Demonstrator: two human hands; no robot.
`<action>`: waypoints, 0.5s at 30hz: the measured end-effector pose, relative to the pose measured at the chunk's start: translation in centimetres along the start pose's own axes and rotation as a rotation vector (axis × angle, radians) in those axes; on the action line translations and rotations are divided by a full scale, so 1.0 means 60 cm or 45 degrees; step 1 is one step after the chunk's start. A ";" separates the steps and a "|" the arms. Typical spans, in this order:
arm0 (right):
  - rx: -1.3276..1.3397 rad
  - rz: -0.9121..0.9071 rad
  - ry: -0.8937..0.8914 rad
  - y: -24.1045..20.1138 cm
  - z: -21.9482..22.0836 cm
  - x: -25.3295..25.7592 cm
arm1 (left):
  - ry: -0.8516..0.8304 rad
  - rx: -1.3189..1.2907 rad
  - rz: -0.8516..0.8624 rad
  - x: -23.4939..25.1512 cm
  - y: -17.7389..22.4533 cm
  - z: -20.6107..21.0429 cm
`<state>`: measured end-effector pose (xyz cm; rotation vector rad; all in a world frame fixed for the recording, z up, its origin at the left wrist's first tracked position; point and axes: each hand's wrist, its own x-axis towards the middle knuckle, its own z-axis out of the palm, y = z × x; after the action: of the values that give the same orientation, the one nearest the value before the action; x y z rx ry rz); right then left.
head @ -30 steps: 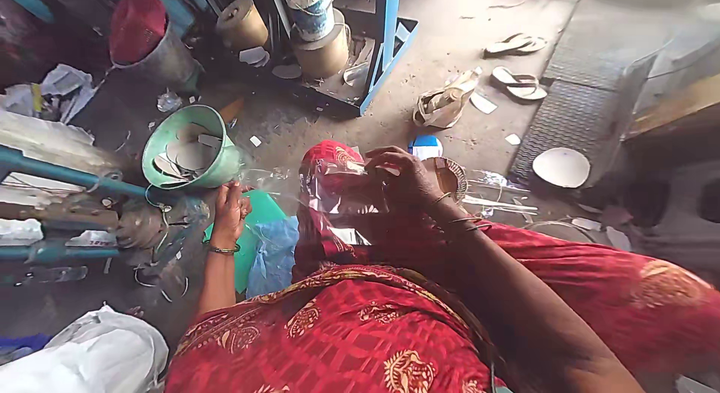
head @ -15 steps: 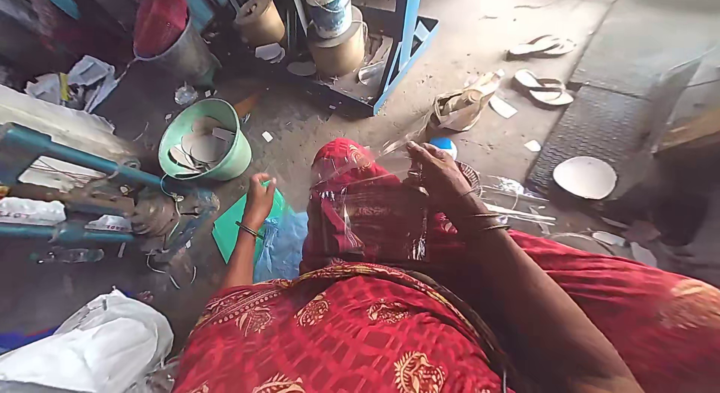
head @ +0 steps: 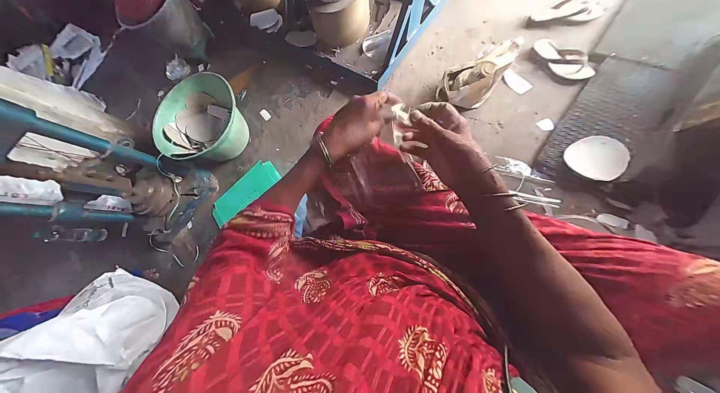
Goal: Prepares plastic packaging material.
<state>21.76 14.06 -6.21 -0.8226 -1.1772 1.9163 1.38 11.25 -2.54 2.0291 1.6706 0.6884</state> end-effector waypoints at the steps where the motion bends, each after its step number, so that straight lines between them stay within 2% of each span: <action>1: 0.001 0.051 -0.040 0.001 -0.005 -0.004 | 0.024 -0.045 -0.032 0.018 -0.010 -0.004; 8: 0.057 0.144 -0.134 0.014 -0.006 -0.012 | 0.450 -0.135 -0.310 0.115 -0.046 -0.053; 15: 0.087 0.220 -0.137 0.018 0.040 -0.038 | 0.673 -0.191 -0.414 0.131 -0.037 -0.058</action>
<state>20.74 10.73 -5.98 -0.8154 -1.1279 2.1532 -1.27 19.44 -0.28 1.4966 2.0941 1.2607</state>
